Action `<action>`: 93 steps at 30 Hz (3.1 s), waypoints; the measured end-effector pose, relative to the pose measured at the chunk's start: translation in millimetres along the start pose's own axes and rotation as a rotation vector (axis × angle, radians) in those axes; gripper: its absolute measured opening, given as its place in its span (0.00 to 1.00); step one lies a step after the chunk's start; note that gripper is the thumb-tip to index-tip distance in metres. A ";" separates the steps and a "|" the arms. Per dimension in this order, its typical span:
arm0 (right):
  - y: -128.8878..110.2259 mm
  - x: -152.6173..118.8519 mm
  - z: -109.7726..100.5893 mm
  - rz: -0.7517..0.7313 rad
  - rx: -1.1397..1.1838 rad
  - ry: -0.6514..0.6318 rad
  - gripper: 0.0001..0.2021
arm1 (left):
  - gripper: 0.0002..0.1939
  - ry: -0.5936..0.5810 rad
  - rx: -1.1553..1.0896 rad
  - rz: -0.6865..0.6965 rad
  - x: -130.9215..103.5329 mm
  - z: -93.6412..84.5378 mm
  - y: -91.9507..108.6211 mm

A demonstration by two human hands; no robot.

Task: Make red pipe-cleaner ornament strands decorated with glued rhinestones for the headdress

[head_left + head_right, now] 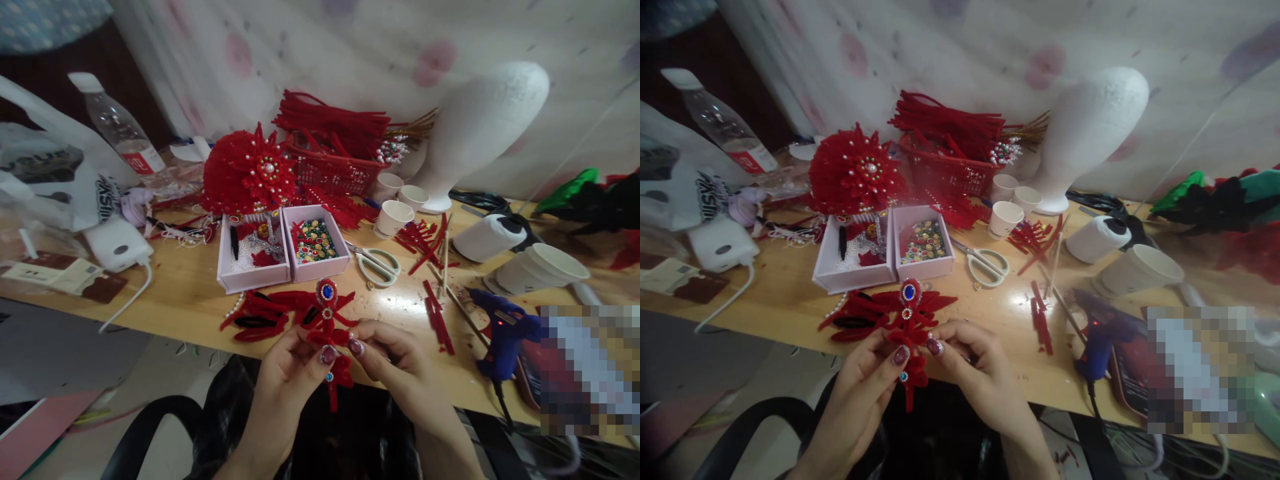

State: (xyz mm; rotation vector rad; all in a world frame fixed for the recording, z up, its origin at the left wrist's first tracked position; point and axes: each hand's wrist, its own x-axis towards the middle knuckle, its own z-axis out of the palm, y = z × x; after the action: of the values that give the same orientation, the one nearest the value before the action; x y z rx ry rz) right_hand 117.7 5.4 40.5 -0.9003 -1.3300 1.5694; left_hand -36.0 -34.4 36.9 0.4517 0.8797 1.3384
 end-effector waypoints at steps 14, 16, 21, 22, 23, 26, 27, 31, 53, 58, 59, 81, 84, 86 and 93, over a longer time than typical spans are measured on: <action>3.8 14.0 3.3 0.033 0.396 0.181 0.11 | 0.12 0.052 -0.031 -0.041 4.1 0.2 -5.6; 3.7 15.2 3.9 0.032 0.383 0.179 0.11 | 0.12 0.054 -0.043 -0.050 3.6 1.8 -5.2; -0.7 16.6 -18.5 -0.059 0.172 0.312 0.14 | 0.15 0.162 -0.049 -0.032 1.2 3.2 0.4; -3.0 15.7 -26.6 -0.116 0.106 0.386 0.14 | 0.16 0.198 -0.057 -0.017 1.6 1.4 1.9; -5.6 14.4 -34.5 -0.190 0.036 0.475 0.14 | 0.17 0.227 -0.065 -0.006 2.5 -1.1 3.3; -10.7 8.7 -49.1 -0.391 -0.172 0.731 0.11 | 0.17 0.267 -0.105 0.012 7.1 -9.6 5.2; -10.2 6.9 -48.7 -0.410 -0.238 0.765 0.10 | 0.17 0.269 -0.122 0.009 8.6 -11.2 5.0; 5.8 4.5 -21.4 -0.293 -0.427 0.523 0.08 | 0.18 0.186 -0.149 -0.055 9.8 -3.8 1.1; 32.1 -2.2 25.6 -0.255 -0.218 0.477 0.07 | 0.19 0.122 -0.040 -0.125 -1.0 27.7 -6.7; 29.0 4.7 3.5 -0.292 -0.379 0.479 0.07 | 0.17 0.138 -0.067 -0.129 -1.3 27.6 -5.6; 25.2 6.3 -5.7 -0.301 -0.424 0.483 0.06 | 0.17 0.147 -0.072 -0.123 -0.8 27.0 -4.9; -24.9 21.7 -43.9 -0.245 0.122 0.565 0.16 | 0.22 0.357 -0.064 0.116 3.4 -25.9 25.0; -19.4 22.1 -39.7 -0.164 0.206 0.475 0.16 | 0.23 0.339 -0.053 0.096 0.7 -24.0 21.9; -15.8 23.2 -38.9 -0.149 0.261 0.465 0.16 | 0.22 0.326 -0.051 0.086 -0.2 -24.0 21.2; -14.0 27.6 -39.7 -0.081 0.475 0.414 0.19 | 0.23 0.359 -0.058 0.037 -1.5 -17.3 19.2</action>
State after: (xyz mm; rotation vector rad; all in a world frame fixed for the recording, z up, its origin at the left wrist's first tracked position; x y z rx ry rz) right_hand 146.3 46.1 47.8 -0.7992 -0.6555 1.4488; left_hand -61.6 -35.1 40.9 0.1840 1.1268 1.5008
